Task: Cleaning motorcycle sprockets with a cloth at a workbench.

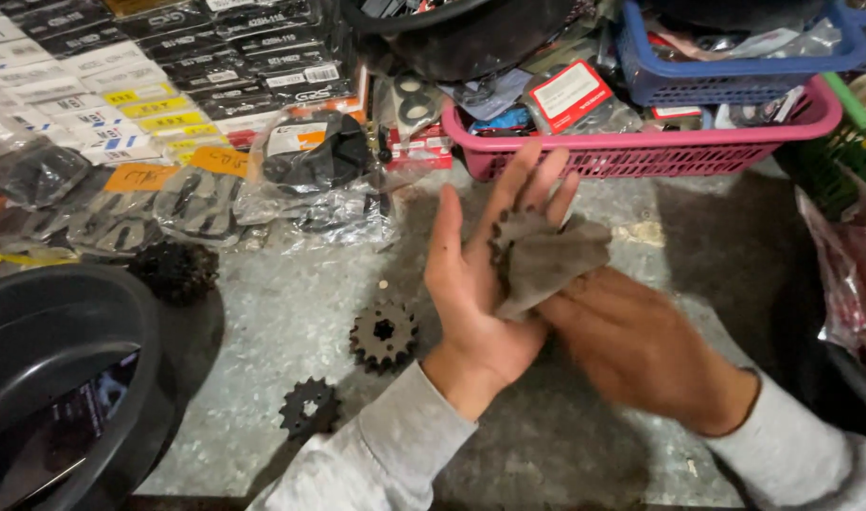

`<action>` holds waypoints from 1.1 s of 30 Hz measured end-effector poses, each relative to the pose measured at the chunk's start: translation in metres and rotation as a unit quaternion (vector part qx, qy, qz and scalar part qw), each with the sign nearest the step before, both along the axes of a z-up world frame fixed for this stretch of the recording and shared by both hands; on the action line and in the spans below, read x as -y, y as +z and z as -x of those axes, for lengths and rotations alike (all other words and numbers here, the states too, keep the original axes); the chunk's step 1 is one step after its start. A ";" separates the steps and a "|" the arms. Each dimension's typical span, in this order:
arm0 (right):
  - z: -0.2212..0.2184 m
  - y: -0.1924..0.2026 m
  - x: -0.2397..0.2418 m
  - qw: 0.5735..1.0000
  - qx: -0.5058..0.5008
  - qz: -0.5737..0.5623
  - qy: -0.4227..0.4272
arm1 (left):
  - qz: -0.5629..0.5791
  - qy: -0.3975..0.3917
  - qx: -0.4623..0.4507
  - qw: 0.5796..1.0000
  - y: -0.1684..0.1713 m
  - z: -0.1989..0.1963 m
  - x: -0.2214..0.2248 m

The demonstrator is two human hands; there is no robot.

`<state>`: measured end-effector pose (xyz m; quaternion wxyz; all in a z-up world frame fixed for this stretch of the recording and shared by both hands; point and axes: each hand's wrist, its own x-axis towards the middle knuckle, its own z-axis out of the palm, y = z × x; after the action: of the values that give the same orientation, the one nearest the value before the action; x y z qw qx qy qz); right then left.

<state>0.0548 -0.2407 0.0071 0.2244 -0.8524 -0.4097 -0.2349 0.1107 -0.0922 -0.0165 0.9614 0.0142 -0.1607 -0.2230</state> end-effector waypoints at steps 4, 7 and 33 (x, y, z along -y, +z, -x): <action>-0.006 -0.011 0.008 0.992 0.029 -0.049 -0.112 | -0.058 0.044 0.023 0.997 0.008 0.014 0.009; -0.005 -0.003 0.006 0.976 0.081 -0.132 -0.151 | -0.081 -0.011 0.103 0.991 0.002 0.030 0.018; 0.010 -0.002 -0.014 0.988 0.072 -0.128 -0.052 | -0.155 0.004 0.035 0.987 0.015 0.031 0.013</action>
<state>0.0443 -0.2268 0.0055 0.2886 -0.8178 -0.3464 -0.3575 0.0797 -0.1049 -0.0011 0.9422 0.1714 -0.1576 -0.2410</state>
